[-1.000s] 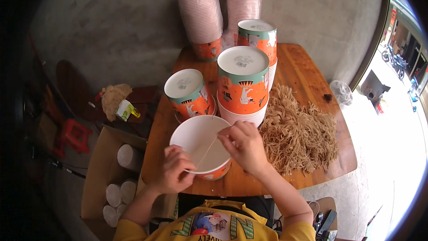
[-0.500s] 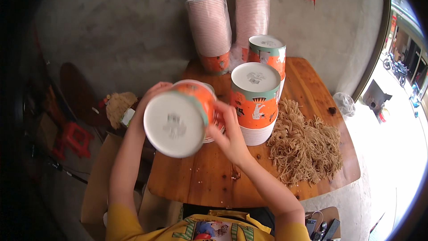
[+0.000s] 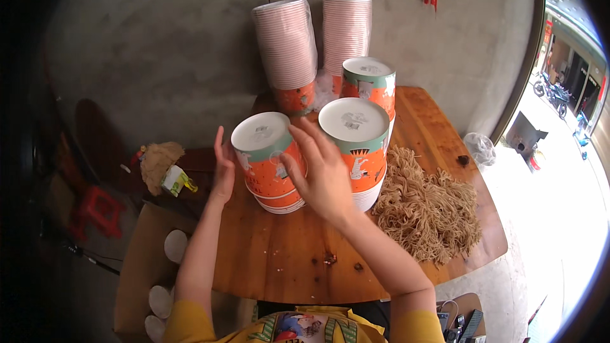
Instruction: Placing rubber bands onto disposable paper bowls and stacking them.
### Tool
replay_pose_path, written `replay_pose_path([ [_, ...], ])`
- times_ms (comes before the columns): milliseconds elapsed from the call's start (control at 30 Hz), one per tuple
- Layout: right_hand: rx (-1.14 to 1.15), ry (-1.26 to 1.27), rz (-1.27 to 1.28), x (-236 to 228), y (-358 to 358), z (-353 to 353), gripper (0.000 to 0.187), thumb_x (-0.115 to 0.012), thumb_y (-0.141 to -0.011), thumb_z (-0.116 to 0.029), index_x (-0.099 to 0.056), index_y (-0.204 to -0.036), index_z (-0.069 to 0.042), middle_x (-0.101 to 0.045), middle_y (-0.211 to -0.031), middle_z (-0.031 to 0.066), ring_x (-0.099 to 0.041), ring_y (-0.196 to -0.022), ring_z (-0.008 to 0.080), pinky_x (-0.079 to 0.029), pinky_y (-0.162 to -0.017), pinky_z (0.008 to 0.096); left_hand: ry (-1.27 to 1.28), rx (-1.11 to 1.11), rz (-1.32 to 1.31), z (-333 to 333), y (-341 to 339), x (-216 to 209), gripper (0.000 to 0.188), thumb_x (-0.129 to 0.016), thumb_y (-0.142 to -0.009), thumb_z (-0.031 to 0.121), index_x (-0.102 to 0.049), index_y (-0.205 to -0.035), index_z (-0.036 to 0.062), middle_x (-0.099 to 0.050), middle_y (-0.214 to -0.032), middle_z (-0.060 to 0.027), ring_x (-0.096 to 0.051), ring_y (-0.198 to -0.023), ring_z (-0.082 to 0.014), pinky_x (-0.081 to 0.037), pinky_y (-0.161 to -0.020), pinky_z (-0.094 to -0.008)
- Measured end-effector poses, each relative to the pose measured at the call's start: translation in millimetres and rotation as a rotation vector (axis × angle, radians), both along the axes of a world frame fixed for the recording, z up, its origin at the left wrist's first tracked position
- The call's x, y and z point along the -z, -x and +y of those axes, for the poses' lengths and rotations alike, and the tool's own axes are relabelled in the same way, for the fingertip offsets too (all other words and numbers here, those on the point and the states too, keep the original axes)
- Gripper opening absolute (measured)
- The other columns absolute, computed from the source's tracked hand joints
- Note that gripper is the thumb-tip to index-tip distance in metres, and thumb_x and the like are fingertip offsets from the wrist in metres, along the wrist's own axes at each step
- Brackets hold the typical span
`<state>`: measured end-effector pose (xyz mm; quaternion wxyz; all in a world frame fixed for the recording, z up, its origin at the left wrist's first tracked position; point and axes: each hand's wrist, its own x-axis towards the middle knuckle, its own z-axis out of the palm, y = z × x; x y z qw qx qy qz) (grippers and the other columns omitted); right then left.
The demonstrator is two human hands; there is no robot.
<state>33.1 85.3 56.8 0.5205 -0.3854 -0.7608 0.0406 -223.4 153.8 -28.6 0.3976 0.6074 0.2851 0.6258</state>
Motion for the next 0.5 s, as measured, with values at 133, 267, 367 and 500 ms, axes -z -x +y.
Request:
replay_pose_path([
  [133,0.448,-0.187,-0.36,-25,-38,11,0.073,-0.071,-0.079,-0.046,-0.042,-0.14,-0.019,-0.036,-0.146,0.0175,-0.029,-0.136,0.0451,-0.03,-0.106,0.0597,-0.03,-0.036,0.202,-4,-15,20,0.13,-0.083,-0.063,0.053,0.004,-0.153,0.0173,-0.02,-0.153,-0.012,-0.025,-0.139,-0.0245,-0.024,-0.113,-0.0423],
  [267,0.487,0.002,-0.441,-21,-70,31,0.074,-0.071,-0.074,-0.056,-0.049,-0.136,-0.022,-0.037,-0.145,0.0163,-0.028,-0.135,0.0474,-0.034,-0.101,0.0635,-0.082,-0.047,0.223,0,-19,28,0.134,-0.085,-0.062,0.049,0.008,-0.153,0.0163,-0.02,-0.153,-0.0123,-0.025,-0.139,-0.025,-0.023,-0.113,-0.0419],
  [367,0.359,0.048,-0.375,-19,-76,40,0.058,-0.072,-0.075,-0.051,-0.063,-0.121,-0.018,-0.045,-0.14,0.0132,-0.039,-0.131,0.0377,-0.035,-0.101,0.0606,-0.062,-0.05,0.227,-2,-16,30,0.129,-0.083,-0.065,0.051,0.004,-0.153,0.0156,-0.019,-0.153,-0.0138,-0.024,-0.14,-0.026,-0.023,-0.114,-0.0431],
  [500,0.279,0.014,-0.305,-17,-77,44,0.036,-0.069,-0.08,-0.044,-0.072,-0.105,-0.018,-0.059,-0.128,0.006,-0.057,-0.116,0.0261,-0.034,-0.101,0.0593,-0.367,-0.574,0.628,-23,-27,25,0.109,-0.08,-0.072,0.047,-0.015,-0.151,0.0117,-0.018,-0.152,-0.0177,-0.027,-0.139,-0.0348,-0.027,-0.113,-0.0463],
])
